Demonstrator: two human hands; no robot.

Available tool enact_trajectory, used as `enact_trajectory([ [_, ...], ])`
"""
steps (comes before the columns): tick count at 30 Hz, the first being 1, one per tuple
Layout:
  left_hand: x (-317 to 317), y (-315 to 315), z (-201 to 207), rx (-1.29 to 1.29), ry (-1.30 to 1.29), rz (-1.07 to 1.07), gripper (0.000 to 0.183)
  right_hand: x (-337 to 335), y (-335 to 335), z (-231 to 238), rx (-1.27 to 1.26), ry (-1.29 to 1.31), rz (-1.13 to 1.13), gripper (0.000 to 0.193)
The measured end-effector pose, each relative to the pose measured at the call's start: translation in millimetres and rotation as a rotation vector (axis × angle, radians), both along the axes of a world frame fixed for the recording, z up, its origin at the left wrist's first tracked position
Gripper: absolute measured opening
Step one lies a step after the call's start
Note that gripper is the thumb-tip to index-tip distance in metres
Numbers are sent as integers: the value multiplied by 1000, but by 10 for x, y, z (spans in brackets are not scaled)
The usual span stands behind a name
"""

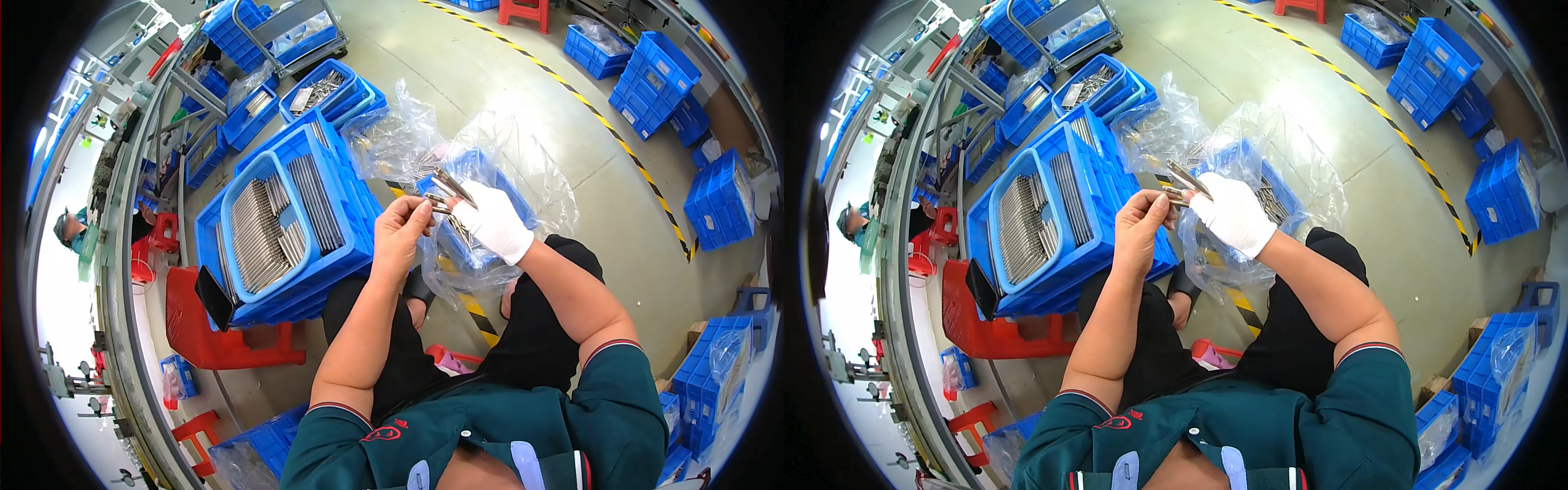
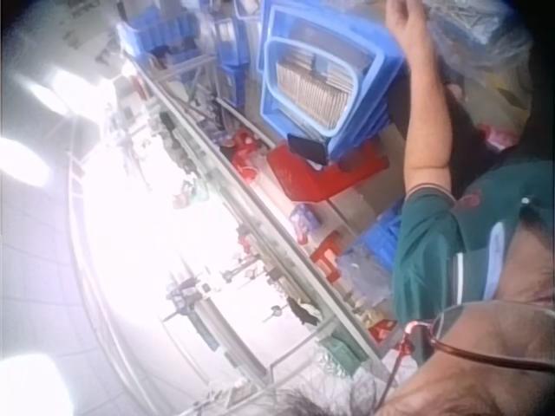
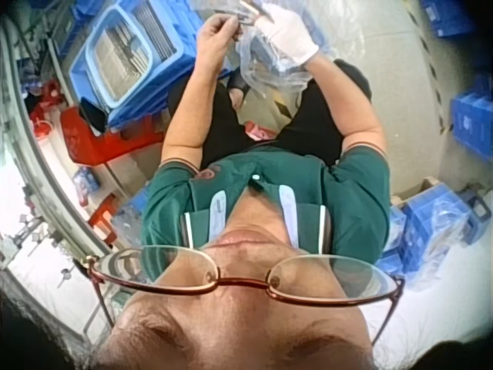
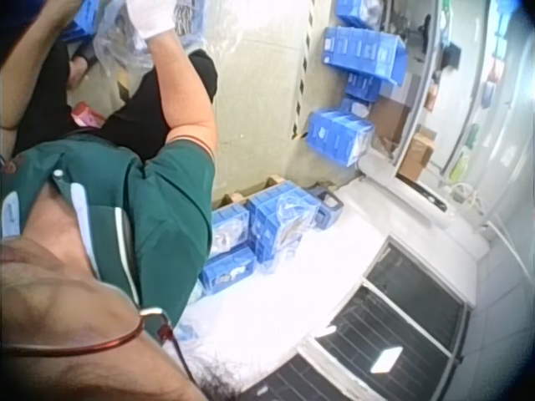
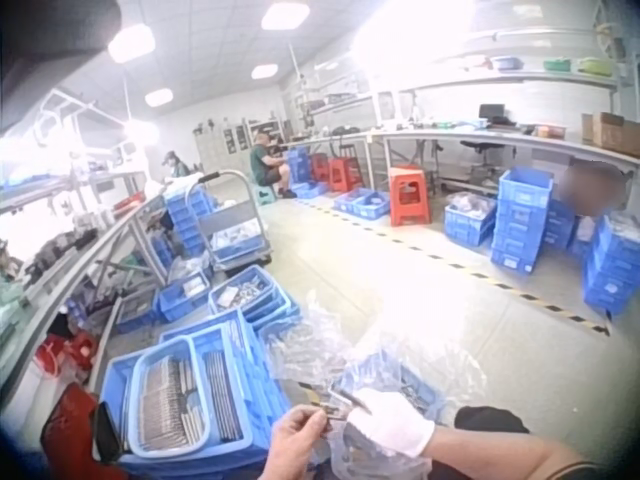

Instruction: The person sits on a red stool in a factory setting, handling small cylindrical metal parts. They pick up handfuls of parts from a plastic bag, inspect them, and place them into a blue plastic crate. The person repeats this process of picking, inspecting, and placing parts throughout the video.

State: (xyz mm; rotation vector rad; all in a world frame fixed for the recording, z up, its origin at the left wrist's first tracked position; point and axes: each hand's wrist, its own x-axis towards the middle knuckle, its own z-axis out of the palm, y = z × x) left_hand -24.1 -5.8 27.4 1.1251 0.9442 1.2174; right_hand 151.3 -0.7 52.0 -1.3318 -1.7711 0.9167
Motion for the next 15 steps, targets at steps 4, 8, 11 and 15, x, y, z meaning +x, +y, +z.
enact_trajectory([
  [4, -43, -12, 32, 151, 365, 85, 21, 35, -5, -28, 2, -22, 31, 30],
  [8, -151, 89, 118, 105, 64, 223, 21, 120, 26, -50, 59, -43, -25, 28],
  [11, -41, 47, 38, 15, 36, 109, 20, 91, -9, -28, 88, -83, 13, 27],
  [15, -40, 67, 28, -15, -24, 10, 19, 72, -58, 15, 87, -154, 53, 24],
])
